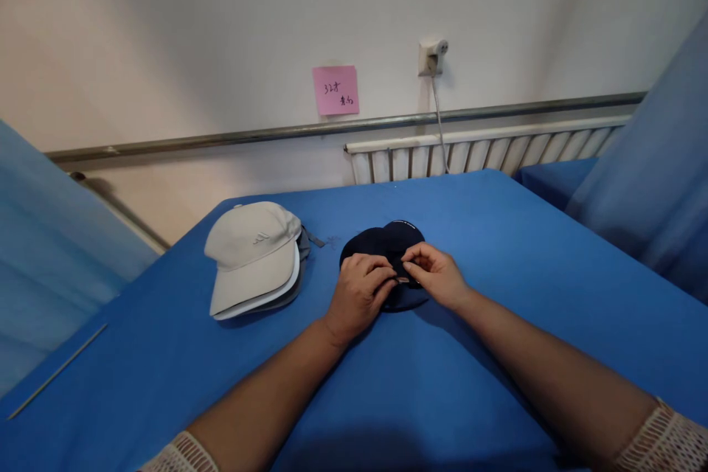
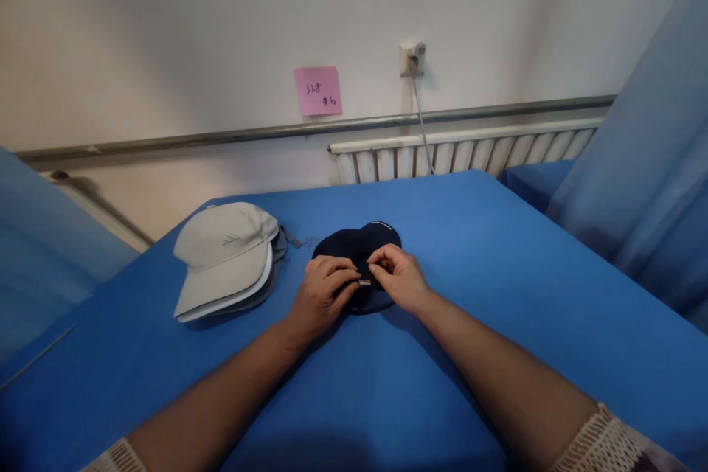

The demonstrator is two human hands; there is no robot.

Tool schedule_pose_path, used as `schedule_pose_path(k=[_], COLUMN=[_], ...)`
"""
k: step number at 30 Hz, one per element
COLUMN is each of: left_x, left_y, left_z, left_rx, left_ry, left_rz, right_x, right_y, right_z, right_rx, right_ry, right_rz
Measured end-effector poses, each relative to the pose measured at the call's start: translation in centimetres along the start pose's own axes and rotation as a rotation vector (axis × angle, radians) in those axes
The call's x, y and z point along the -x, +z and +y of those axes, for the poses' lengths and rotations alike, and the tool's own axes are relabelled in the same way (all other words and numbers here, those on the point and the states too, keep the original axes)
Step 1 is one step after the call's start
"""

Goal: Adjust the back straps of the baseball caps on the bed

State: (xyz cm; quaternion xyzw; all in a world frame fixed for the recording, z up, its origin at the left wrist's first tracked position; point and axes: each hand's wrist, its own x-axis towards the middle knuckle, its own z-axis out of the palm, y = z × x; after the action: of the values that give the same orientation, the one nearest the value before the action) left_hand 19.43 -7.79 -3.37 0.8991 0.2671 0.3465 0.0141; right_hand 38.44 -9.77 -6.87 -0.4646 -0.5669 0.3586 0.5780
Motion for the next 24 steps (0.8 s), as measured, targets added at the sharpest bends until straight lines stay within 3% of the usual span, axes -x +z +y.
schedule_pose_path(k=[4, 7, 17, 24], left_x=[0.0, 0.0, 0.3, 0.3], left_y=[-0.1, -0.2, 0.4, 0.4], left_z=[-0.1, -0.2, -0.6, -0.5], left_rx=[-0.014, -0.001, 0.113, 0.134], left_ry=[-0.011, -0.013, -0.032, -0.037], left_rz=[0.051, 0.081, 0.047, 0.087], right_x=[0.3, 0.4, 0.6, 1.1], right_y=[-0.9, -1.4, -1.1, -0.7], right_z=[-1.6, -2.5, -2.8, -3.3], right_rx=[0.241, 0.378, 0.331, 0.341], right_ry=[-0.310, -0.412, -0.320, -0.195], right_rz=[-0.078, -0.173, -0.253, -0.246])
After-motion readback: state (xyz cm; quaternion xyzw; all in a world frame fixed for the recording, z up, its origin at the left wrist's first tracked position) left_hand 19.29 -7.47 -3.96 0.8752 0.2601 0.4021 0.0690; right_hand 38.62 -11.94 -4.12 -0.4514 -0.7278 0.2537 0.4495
